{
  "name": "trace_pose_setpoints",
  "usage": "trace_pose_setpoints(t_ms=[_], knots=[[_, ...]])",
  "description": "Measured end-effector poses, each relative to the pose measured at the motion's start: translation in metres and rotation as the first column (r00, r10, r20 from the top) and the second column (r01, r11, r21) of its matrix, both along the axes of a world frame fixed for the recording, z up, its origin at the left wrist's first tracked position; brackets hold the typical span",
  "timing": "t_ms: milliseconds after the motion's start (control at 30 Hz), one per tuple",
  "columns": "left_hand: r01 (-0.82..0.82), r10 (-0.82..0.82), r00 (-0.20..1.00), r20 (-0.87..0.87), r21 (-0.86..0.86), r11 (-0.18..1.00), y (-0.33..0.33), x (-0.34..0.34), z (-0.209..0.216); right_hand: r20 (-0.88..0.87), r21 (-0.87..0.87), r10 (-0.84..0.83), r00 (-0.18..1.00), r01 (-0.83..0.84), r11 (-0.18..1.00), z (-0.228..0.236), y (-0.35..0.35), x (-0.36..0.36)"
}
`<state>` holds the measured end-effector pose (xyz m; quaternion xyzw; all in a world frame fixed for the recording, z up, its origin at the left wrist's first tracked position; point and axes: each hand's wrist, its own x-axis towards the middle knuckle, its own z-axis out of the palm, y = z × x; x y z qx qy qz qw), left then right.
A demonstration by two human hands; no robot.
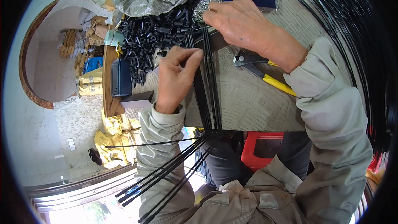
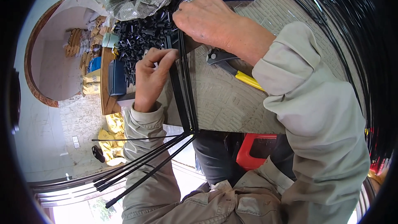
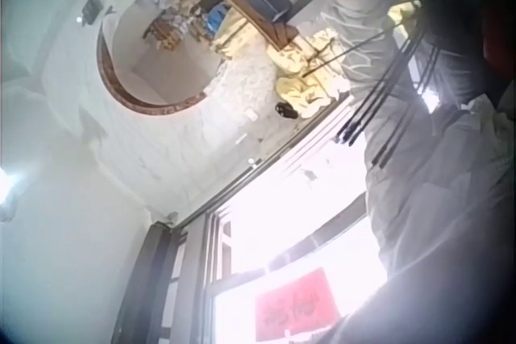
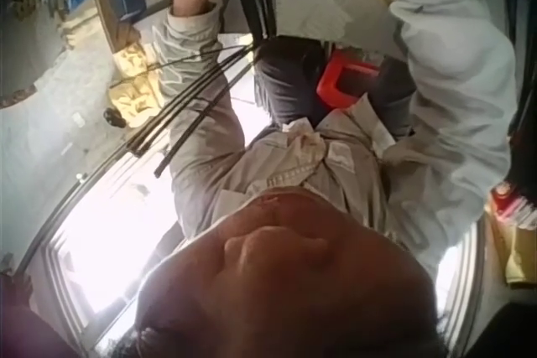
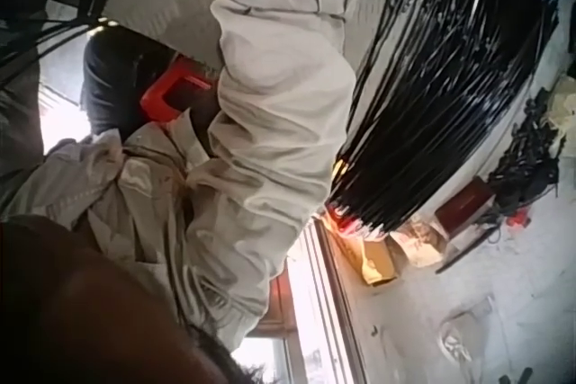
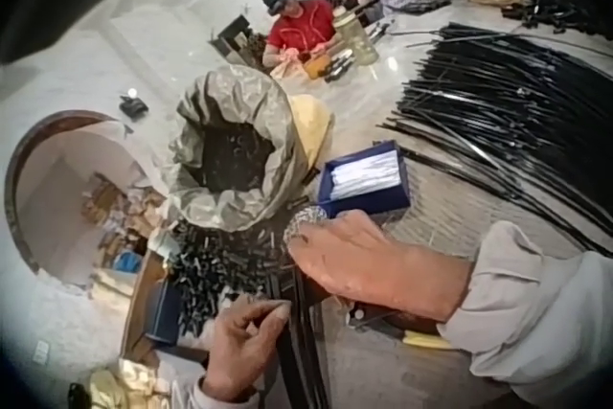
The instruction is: Assembling bundles of black cables by attaching plastic components and trimming them with pliers.
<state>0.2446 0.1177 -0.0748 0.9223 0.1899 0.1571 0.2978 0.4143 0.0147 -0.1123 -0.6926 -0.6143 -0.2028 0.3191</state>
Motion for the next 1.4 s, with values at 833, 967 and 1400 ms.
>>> trace_pose_setpoints(t_ms=[833,967,1400], knots=[[0.567,-0.529,0.818,-0.227,0.476,0.672,-0.024,-0.089,-0.026,0.094,-0.076,-0.002,0.996,0.009,0.997,0.005,0.002,-0.003],[0.534,-0.524,0.832,-0.182,0.517,0.669,-0.024,-0.09,-0.031,0.102,-0.081,-0.025,0.994,0.033,0.996,0.008,0.002,-0.006],[0.441,-0.412,0.897,-0.158,0.372,0.817,-0.033,-0.092,-0.019,0.068,-0.089,-0.028,0.997,0.034,0.995,0.009,0.004,-0.006]])
